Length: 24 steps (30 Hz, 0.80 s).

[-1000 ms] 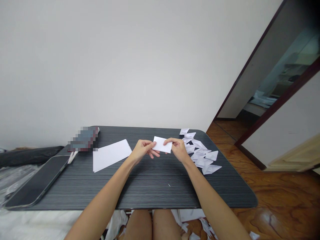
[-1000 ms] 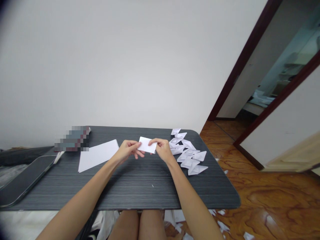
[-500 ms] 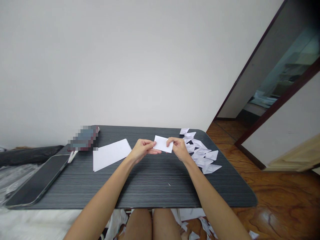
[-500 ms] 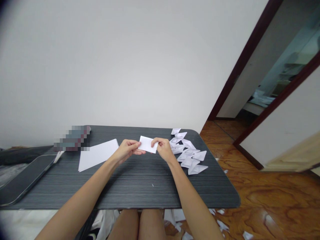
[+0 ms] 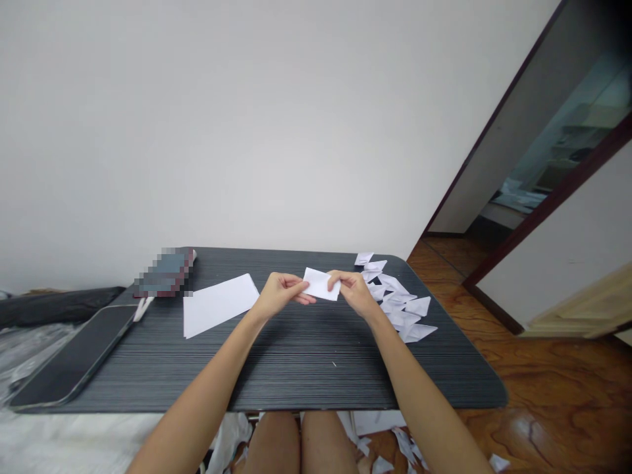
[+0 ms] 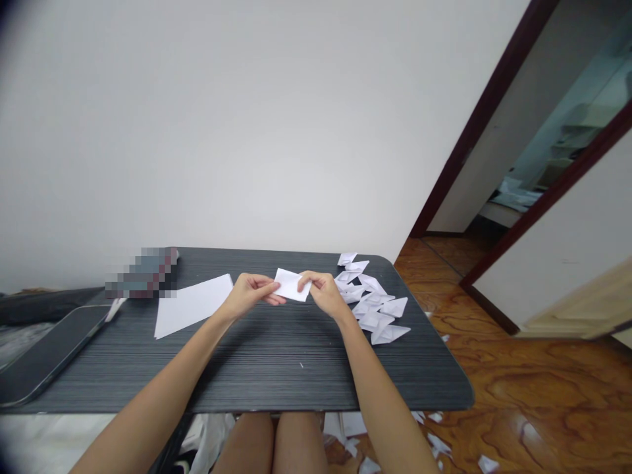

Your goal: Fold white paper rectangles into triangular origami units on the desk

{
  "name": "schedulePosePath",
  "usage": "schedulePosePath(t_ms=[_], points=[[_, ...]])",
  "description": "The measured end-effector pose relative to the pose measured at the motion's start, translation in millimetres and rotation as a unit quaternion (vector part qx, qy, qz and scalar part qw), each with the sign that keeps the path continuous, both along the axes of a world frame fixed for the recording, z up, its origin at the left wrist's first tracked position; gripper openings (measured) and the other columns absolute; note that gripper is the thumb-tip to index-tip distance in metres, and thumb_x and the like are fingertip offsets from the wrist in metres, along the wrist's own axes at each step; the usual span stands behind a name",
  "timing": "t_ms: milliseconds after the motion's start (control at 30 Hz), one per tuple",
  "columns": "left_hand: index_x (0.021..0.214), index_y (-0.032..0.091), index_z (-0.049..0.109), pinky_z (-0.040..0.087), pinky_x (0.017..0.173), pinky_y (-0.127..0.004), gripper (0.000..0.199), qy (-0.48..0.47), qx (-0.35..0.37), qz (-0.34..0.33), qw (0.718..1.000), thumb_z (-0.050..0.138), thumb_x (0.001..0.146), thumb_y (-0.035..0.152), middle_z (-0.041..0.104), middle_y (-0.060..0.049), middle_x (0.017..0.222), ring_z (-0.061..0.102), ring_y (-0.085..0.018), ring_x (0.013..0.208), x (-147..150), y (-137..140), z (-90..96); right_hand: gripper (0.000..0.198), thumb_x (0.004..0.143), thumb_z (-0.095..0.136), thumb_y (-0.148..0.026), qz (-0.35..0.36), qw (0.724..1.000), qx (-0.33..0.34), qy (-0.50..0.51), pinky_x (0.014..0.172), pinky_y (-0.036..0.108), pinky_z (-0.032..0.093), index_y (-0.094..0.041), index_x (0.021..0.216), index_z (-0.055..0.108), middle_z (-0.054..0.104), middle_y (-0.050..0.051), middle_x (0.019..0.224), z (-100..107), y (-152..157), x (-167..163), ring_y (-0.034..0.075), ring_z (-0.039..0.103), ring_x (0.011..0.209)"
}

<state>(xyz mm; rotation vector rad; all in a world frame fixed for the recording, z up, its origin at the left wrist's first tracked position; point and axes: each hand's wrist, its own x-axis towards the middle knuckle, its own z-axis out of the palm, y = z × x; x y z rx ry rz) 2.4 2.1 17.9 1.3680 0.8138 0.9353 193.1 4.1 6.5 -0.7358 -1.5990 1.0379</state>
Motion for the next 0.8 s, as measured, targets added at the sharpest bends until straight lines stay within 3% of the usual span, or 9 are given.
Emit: schedulePosePath(t_ms=[100, 167, 333, 533, 800], points=[[0.078, 0.002, 0.06, 0.053, 0.057, -0.028, 0.031, 0.039, 0.041, -0.004, 0.998, 0.061, 0.069, 0.031, 0.067, -0.013, 0.063, 0.065, -0.021, 0.061, -0.7, 0.1, -2.1, 0.025, 0.068, 0.045, -0.014, 0.024, 1.0, -0.019, 0.007, 0.078, 0.029, 0.039, -0.017, 0.084, 0.062, 0.061, 0.006, 0.097, 5.9, -0.8, 4.8, 0.017, 0.054, 0.09], [0.076, 0.003, 0.06, 0.053, 0.056, -0.029, 0.03, 0.067, 0.057, -0.024, 0.996, 0.059, 0.069, 0.032, 0.066, -0.013, 0.061, 0.064, -0.021, 0.06, 0.5, -0.3, -5.2, 0.027, 0.071, 0.047, -0.021, 0.003, 0.999, -0.038, -0.015, 0.075, 0.03, 0.04, -0.017, 0.094, 0.061, 0.062, 0.007, 0.096, 6.3, -1.3, 3.2, 0.017, 0.056, 0.086], [0.071, 0.004, 0.06, 0.053, 0.057, -0.03, 0.03, 0.104, 0.066, -0.082, 0.989, 0.058, 0.069, 0.034, 0.066, -0.012, 0.061, 0.064, -0.021, 0.06, 5.1, -5.0, -8.6, 0.024, 0.07, 0.055, -0.034, -0.024, 0.989, -0.075, -0.121, 0.05, 0.024, 0.039, -0.012, 0.068, 0.064, 0.062, 0.004, 0.063, -3.2, -0.8, -10.7, 0.013, 0.053, 0.055], [0.067, 0.005, 0.058, 0.053, 0.057, -0.03, 0.03, 0.109, 0.046, -0.103, 0.988, 0.06, 0.067, 0.035, 0.065, -0.011, 0.059, 0.065, -0.023, 0.063, 5.6, -8.2, -7.3, 0.021, 0.067, 0.058, -0.032, 0.019, 0.989, -0.111, -0.097, 0.048, 0.021, 0.037, -0.011, 0.068, 0.062, 0.059, 0.002, 0.061, -6.9, 0.8, -12.2, 0.01, 0.05, 0.052], [0.07, 0.002, 0.058, 0.052, 0.053, -0.028, 0.032, 0.087, -0.002, -0.093, 0.992, 0.062, 0.066, 0.034, 0.065, -0.013, 0.058, 0.064, -0.021, 0.058, 3.7, -3.7, -7.0, 0.026, 0.071, 0.051, -0.035, -0.086, 0.988, -0.067, -0.114, 0.043, 0.02, 0.033, -0.012, 0.062, 0.058, 0.055, 0.001, 0.055, -14.1, 1.2, -19.7, 0.009, 0.046, 0.048]])
